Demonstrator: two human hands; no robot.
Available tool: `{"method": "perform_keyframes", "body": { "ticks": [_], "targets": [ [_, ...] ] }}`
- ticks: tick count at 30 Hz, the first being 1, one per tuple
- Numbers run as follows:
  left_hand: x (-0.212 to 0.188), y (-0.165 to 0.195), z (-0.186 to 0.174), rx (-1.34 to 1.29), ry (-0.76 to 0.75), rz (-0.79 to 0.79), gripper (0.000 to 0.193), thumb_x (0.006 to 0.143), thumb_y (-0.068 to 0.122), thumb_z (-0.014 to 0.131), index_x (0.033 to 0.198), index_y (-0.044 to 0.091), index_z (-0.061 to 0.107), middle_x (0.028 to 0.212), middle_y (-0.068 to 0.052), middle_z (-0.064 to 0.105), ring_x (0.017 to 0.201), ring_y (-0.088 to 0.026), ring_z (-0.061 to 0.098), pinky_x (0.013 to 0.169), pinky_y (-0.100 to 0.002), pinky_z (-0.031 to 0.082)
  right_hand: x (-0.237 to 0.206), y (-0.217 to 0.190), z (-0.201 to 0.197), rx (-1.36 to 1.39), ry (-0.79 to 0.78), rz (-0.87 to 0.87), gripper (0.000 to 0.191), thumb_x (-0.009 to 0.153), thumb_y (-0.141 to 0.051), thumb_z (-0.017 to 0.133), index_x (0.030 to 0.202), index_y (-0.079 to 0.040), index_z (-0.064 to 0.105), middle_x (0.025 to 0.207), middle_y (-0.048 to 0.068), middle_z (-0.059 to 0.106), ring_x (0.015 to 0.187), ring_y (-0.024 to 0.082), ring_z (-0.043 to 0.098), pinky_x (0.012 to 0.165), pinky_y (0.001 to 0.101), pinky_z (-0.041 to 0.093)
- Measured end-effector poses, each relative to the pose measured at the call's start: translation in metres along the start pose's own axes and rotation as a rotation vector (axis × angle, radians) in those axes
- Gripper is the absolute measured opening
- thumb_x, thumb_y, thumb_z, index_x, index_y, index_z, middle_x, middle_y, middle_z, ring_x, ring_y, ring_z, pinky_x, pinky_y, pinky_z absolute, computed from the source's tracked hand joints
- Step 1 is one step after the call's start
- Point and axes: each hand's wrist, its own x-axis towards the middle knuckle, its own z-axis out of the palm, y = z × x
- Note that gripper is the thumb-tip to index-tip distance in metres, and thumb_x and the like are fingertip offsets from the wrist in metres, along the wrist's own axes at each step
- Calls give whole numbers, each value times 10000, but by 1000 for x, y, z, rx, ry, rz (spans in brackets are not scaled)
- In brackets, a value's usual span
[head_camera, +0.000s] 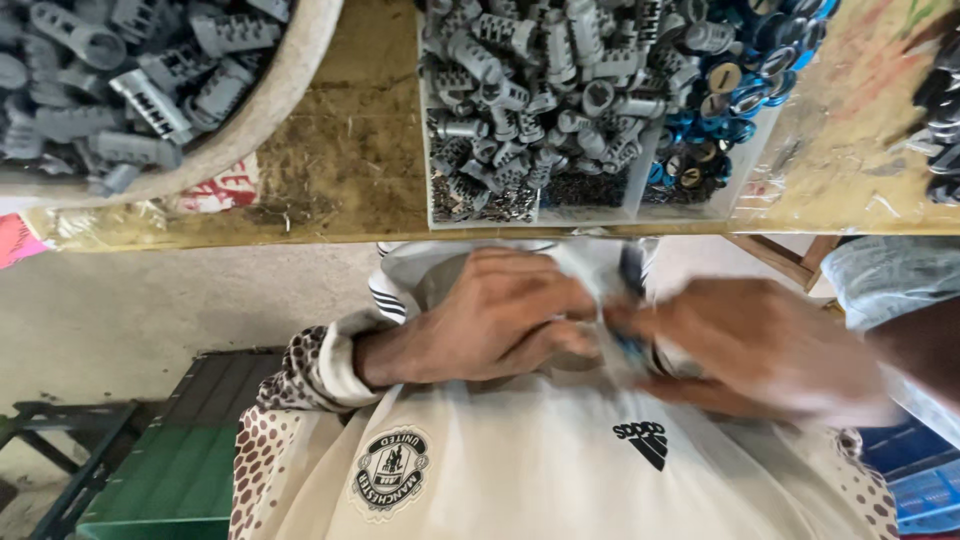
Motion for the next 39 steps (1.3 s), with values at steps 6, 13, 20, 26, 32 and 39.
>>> {"method": "perform_keyframes", "body": {
  "ticks": [6, 13, 20, 26, 32, 39],
  "targets": [
    [-24, -6, -21, 561, 127, -81, 171, 1018, 186, 743, 1104, 41, 714, 770, -17, 673, 664, -116, 625, 565, -304, 515, -24, 31, -11, -41, 238, 128, 501, 854, -383, 796, 1249, -138, 609, 1086, 91, 729, 823, 188, 716, 669, 312, 571],
    [-5, 0, -33, 956, 24, -192, 349, 785, 3, 693, 1134, -11, 685, 889, -67, 686, 791, -154, 641, 598, -286, 535, 58, 7, -4, -606, 194, 257, 142, 910, -165, 659, 1018, -86, 707, 846, 51, 668, 679, 217, 672, 544, 356, 504],
    [-1, 3, -38, 962, -30, -202, 308, 799, 1, 698, 1099, -6, 630, 822, -64, 640, 776, -187, 640, 604, -325, 544, 73, 13, -7, -826, 126, 234, 231, 819, -94, 618, 1037, -52, 682, 878, 41, 627, 734, 180, 666, 572, 342, 510],
    [-7, 3, -29, 717, 121, -196, 233, 860, 60, 721, 1022, 9, 562, 913, -108, 627, 793, -254, 655, 632, -390, 551, 68, 7, -2, -707, 168, 367, 128, 924, -111, 635, 1038, -62, 666, 745, 40, 632, 591, 196, 649, 483, 370, 477],
    [-10, -4, -12, 487, 270, -125, 261, 898, 8, 756, 1046, 26, 541, 1070, -133, 640, 866, -277, 682, 703, -384, 578, 57, 15, 25, -144, 515, 430, 146, 993, -133, 693, 1043, -15, 623, 744, 72, 683, 601, 192, 650, 562, 323, 478],
    [-18, -3, -9, 411, 318, -155, 356, 908, -33, 731, 1252, 36, 672, 1067, -136, 711, 857, -257, 717, 723, -353, 604, 45, 28, 47, 630, 654, 491, 132, 1060, -88, 576, 1100, 37, 560, 736, 44, 598, 606, 52, 538, 539, 215, 437]
  ]
}}
